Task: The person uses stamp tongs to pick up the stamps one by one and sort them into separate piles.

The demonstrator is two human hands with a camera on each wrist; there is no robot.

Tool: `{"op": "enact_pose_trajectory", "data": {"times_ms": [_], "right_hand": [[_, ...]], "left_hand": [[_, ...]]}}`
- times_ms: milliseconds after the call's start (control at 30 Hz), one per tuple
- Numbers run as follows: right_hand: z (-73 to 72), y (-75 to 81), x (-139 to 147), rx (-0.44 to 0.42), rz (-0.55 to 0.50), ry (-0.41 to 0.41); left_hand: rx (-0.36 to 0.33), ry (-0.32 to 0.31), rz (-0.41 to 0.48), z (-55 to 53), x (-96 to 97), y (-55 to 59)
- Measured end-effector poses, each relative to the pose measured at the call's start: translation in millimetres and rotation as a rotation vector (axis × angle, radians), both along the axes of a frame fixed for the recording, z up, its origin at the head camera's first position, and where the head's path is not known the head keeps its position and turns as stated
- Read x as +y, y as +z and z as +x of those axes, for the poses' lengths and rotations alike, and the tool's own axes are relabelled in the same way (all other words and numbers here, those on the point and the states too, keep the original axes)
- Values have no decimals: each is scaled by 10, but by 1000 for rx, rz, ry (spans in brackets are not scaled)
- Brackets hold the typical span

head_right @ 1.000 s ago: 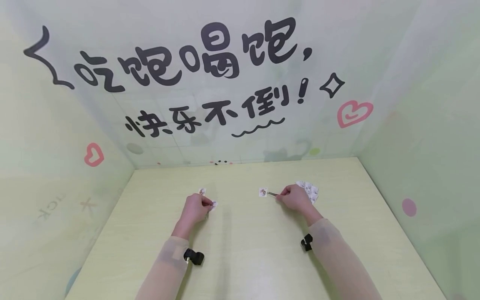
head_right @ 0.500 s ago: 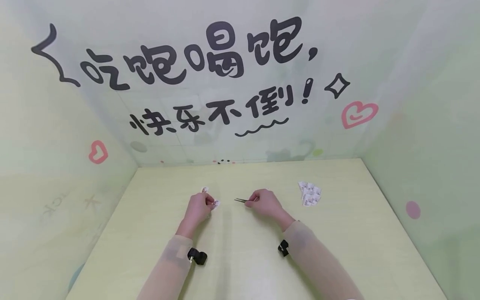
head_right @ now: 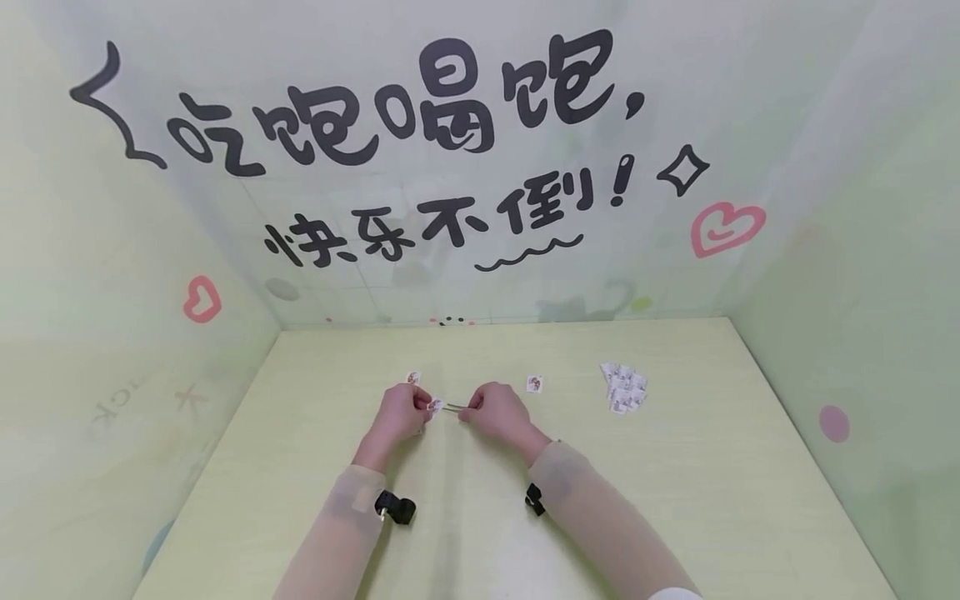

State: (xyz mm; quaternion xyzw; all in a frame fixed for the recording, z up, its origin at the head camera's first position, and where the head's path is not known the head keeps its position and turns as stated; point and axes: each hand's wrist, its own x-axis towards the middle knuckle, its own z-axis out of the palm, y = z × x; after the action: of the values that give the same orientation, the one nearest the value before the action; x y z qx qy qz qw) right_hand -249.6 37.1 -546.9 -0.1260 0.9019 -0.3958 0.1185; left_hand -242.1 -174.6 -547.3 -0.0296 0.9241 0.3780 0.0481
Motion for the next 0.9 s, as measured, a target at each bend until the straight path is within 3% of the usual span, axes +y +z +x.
{"op": "enact_pose_trajectory", "data": {"times_ms": [567, 900], "right_hand": [[79, 102, -125, -38, 42, -92], [104, 125, -176, -62, 39, -85]], "left_hand": [[-8, -8, 10, -11, -38, 1], [-23, 1, 24, -18, -35, 8]]}}
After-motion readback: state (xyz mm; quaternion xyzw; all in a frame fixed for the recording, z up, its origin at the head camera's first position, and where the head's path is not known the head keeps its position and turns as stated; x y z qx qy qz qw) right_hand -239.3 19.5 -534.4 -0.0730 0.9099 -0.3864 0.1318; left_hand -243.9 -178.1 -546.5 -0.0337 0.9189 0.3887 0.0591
